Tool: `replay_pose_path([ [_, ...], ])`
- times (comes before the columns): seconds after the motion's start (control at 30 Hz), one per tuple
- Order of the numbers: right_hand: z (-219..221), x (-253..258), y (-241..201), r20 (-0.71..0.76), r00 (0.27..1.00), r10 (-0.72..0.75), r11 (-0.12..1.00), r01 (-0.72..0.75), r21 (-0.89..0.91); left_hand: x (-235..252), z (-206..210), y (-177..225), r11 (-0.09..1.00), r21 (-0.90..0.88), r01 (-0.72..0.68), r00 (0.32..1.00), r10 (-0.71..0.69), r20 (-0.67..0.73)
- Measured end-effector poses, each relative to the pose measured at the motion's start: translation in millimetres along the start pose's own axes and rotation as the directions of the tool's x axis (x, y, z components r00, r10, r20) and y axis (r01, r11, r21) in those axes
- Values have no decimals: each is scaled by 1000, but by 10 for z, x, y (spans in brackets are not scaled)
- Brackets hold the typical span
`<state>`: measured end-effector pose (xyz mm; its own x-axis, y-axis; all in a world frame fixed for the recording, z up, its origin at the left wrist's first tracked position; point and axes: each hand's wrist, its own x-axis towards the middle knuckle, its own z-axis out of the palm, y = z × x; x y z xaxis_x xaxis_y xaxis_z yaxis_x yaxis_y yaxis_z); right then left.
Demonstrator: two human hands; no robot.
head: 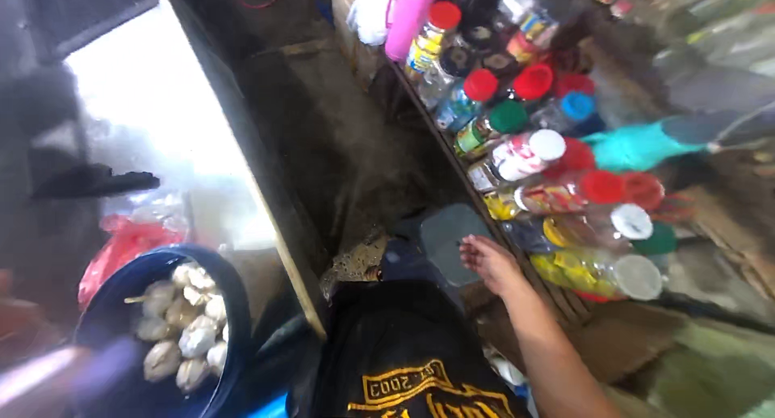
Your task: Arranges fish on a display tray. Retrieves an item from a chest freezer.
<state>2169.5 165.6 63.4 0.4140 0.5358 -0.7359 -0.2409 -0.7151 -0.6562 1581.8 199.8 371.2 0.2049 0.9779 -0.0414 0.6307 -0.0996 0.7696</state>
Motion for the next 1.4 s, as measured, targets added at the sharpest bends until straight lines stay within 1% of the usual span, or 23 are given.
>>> replay_pose_path([
  [0.07,-26,253,-231,-44,998,55,998,-55,12,496,178,410,996,55,-76,995,72,67],
  [0.1,6,374,-379,-27,996,81,997,-81,0,682,234,486,992,89,-86,993,79,82],
  [0.17,141,652,-696,43,992,117,993,-116,-30,910,319,356,990,108,-91,992,81,95],
  [0.23,352,988,-1092,126,983,132,989,-121,-85,1144,444,191,992,99,-83,995,76,66],
  [0.3,594,1398,-1532,209,971,114,987,-87,-137,1595,577,336,988,133,-72,996,64,63],
  [0.4,954,2114,-2249,286,955,76,983,-24,-181,2491,776,661,985,173,-27,999,19,49],
  [0.43,1072,2351,-2545,293,954,64,982,-8,-189,2806,867,722,991,134,-5,1000,3,13],
  [0.53,1363,2886,-3500,283,959,31,986,17,-166,3810,1166,780,996,-74,48,989,-58,-136],
  [0.57,1438,3026,-3830,283,959,14,987,32,-155,4135,1280,749,991,-113,66,981,-85,-175],
  [0.63,1568,3311,-4495,310,951,-15,985,66,-158,4660,1483,635,990,-68,125,977,-135,-164],
  [0.7,1791,3605,-5117,354,934,-40,979,107,-172,5032,1587,488,979,4,204,978,-204,-43],
  [0.73,1939,3752,-5396,370,927,-60,975,135,-178,5180,1626,392,968,5,250,968,-250,19],
  [0.8,2302,4039,-5901,409,906,-113,965,198,-173,5456,1686,147,927,-40,373,923,-367,117],
  [0.87,2744,4315,-6330,469,871,-148,957,245,-154,5782,1716,-144,858,-86,507,856,-489,171],
  [0.97,3577,4698,-6874,537,831,-147,951,268,-155,6530,1666,-711,747,-97,657,747,-629,215],
  [1.03,4125,4872,-7191,544,833,-100,949,243,-198,7249,1521,-1138,718,-67,693,708,-658,256],
  [1.1,4590,4958,-7598,553,832,-31,936,218,-275,8188,1283,-1422,719,2,695,691,-668,275],
  [1.13,4759,4983,-7830,576,817,6,923,218,-318,8683,1129,-1465,732,42,680,697,-664,272],
  [1.2,5033,5132,-8376,651,759,17,887,289,-360,9690,788,-1506,803,117,584,765,-593,253],
  [1.23,5124,5238,-8662,672,740,-17,868,345,-358,10171,634,-1507,846,143,513,804,-532,263],
  [1.3,5282,5483,-9170,620,769,-155,847,426,-318,11088,347,-1461,894,232,383,841,-441,313],
  [1.37,5445,5774,-9551,469,833,-292,860,444,-253,11944,107,-1389,884,375,279,846,-411,340],
  [1.4,5532,5929,-9715,386,864,-322,873,429,-231,12332,28,-1396,874,424,238,850,-399,344],
])
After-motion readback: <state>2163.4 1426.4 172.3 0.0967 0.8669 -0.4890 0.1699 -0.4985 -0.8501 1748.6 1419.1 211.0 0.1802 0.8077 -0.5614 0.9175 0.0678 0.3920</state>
